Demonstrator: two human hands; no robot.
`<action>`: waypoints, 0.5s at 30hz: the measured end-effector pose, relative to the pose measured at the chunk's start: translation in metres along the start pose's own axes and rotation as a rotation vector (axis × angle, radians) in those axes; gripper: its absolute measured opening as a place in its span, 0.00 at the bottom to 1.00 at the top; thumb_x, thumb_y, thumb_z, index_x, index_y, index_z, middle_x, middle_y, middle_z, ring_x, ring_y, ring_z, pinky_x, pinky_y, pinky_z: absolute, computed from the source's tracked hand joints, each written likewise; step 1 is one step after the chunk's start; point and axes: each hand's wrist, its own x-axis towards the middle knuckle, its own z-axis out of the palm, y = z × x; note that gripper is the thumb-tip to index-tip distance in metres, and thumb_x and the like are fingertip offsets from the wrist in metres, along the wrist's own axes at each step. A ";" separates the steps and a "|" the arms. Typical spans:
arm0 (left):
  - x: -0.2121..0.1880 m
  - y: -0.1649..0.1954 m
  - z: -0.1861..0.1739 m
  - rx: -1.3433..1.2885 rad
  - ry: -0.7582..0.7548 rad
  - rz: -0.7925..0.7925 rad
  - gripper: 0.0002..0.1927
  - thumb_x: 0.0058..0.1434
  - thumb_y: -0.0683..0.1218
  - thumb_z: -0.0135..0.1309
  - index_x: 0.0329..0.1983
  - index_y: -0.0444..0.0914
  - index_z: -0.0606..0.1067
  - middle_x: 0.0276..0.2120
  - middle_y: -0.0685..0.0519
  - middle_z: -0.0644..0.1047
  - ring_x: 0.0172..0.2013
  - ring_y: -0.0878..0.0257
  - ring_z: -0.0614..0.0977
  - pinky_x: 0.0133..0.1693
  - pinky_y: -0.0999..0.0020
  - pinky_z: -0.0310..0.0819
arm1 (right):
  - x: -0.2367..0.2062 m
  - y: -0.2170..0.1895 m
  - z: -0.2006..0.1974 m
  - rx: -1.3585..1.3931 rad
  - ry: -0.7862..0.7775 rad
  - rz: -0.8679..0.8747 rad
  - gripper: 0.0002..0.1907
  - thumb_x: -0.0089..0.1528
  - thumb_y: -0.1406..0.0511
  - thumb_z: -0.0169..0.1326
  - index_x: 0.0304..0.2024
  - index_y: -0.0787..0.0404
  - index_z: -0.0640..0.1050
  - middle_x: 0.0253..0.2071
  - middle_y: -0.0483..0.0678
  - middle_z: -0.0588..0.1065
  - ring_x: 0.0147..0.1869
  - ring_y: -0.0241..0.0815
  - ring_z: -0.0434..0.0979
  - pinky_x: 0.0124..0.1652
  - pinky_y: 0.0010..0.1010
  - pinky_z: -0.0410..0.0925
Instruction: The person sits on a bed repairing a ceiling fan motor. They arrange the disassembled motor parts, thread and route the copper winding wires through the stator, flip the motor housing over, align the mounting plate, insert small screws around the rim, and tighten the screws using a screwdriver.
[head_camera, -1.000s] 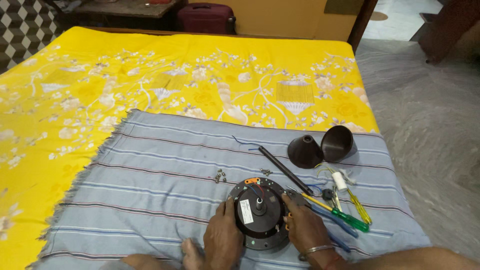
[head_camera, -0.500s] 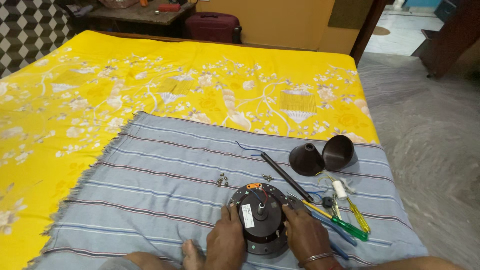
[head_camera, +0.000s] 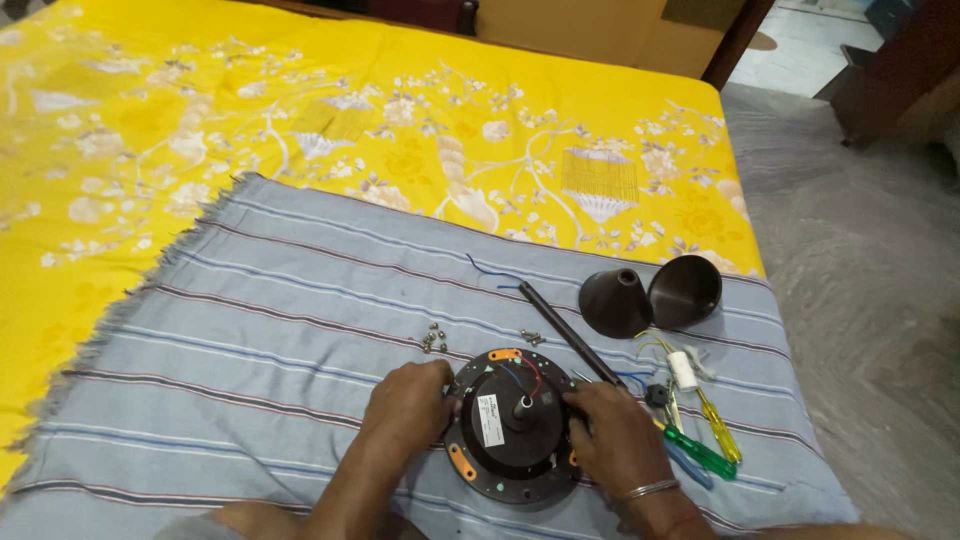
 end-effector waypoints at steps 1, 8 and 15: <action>0.003 0.001 0.002 0.005 -0.009 -0.023 0.13 0.57 0.51 0.63 0.40 0.40 0.81 0.37 0.43 0.82 0.44 0.45 0.83 0.46 0.50 0.75 | 0.003 0.002 -0.002 0.022 0.026 0.048 0.20 0.53 0.66 0.58 0.49 0.56 0.82 0.50 0.49 0.79 0.55 0.52 0.77 0.54 0.40 0.70; 0.012 0.000 0.001 -0.004 -0.044 -0.143 0.14 0.59 0.53 0.62 0.38 0.38 0.81 0.39 0.42 0.82 0.46 0.44 0.83 0.48 0.50 0.76 | 0.043 0.006 0.001 0.017 0.179 0.182 0.10 0.56 0.62 0.60 0.39 0.53 0.87 0.37 0.52 0.83 0.42 0.55 0.83 0.43 0.43 0.74; 0.015 -0.003 0.003 -0.040 -0.028 -0.137 0.10 0.59 0.47 0.59 0.39 0.36 0.80 0.40 0.40 0.82 0.46 0.43 0.83 0.48 0.49 0.76 | 0.107 -0.008 0.008 -0.107 -0.047 0.242 0.17 0.52 0.53 0.66 0.38 0.54 0.87 0.34 0.55 0.83 0.42 0.55 0.85 0.46 0.42 0.75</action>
